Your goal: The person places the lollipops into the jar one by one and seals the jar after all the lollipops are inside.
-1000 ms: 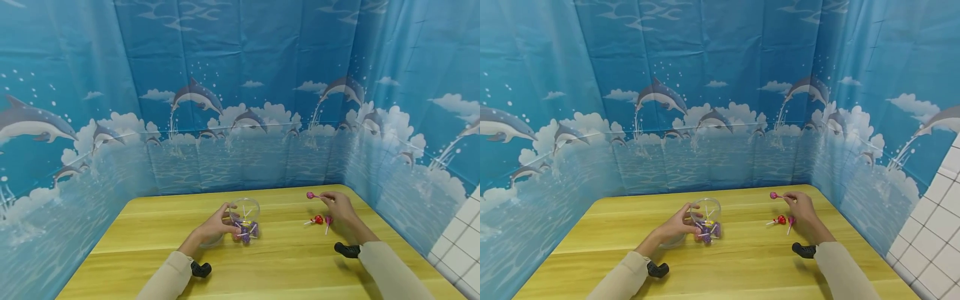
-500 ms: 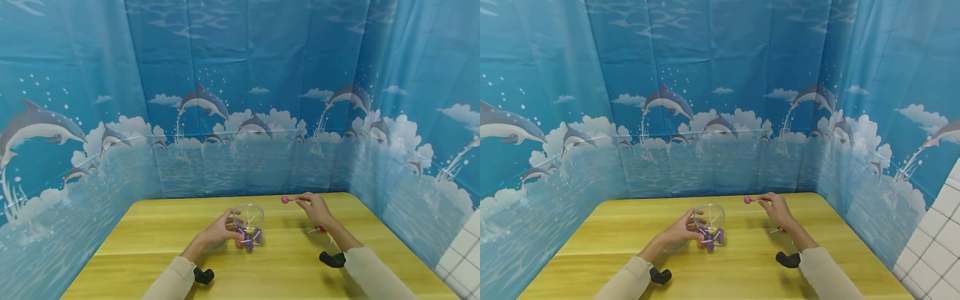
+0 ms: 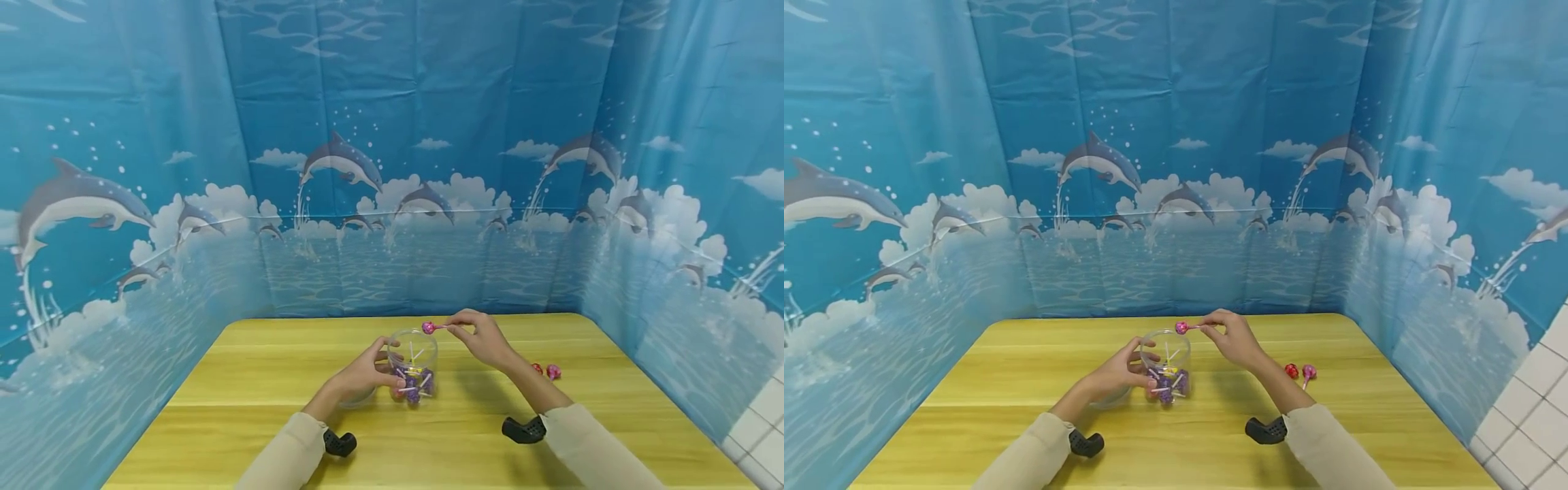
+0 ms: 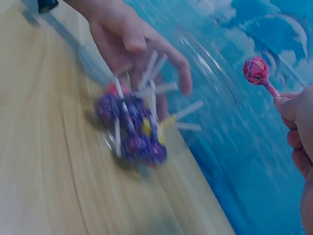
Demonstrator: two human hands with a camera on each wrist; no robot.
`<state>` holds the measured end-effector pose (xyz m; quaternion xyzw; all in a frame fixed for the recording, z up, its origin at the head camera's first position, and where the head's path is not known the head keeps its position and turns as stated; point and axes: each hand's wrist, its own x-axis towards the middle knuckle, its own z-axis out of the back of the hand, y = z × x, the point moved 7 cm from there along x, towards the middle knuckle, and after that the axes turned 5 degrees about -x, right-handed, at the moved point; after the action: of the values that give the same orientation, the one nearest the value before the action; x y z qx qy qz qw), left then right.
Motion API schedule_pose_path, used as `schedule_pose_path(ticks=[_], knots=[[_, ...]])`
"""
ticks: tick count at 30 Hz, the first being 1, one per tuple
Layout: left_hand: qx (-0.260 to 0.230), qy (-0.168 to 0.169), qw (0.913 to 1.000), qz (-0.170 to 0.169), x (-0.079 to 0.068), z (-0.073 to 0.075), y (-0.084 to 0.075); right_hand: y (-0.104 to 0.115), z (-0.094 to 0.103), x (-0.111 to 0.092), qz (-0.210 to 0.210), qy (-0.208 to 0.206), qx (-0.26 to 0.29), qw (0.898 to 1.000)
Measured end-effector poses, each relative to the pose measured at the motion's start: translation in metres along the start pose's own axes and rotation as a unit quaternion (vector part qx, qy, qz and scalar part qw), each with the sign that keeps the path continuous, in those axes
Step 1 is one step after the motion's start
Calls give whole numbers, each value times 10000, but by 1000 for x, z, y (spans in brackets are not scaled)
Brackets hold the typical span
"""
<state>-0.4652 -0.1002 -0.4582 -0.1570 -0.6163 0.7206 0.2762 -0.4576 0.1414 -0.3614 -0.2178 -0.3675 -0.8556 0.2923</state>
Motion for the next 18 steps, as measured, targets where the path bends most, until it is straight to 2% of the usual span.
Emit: schedule_pose_path(ticks=[4, 10, 15, 18], knots=[[-40, 19, 10000, -30, 3, -3, -3, 17, -9, 3, 245, 135, 20, 9996], [30, 58, 10000, -9, 2, -4, -1, 29, -30, 7, 580, 320, -143, 9977], [175, -155, 9996, 169, -2, 0, 0, 40, -50, 14, 882, 725, -525, 9921], [190, -116, 9997, 134, -2, 0, -2, 47, -55, 19, 989, 979, -706, 9877]])
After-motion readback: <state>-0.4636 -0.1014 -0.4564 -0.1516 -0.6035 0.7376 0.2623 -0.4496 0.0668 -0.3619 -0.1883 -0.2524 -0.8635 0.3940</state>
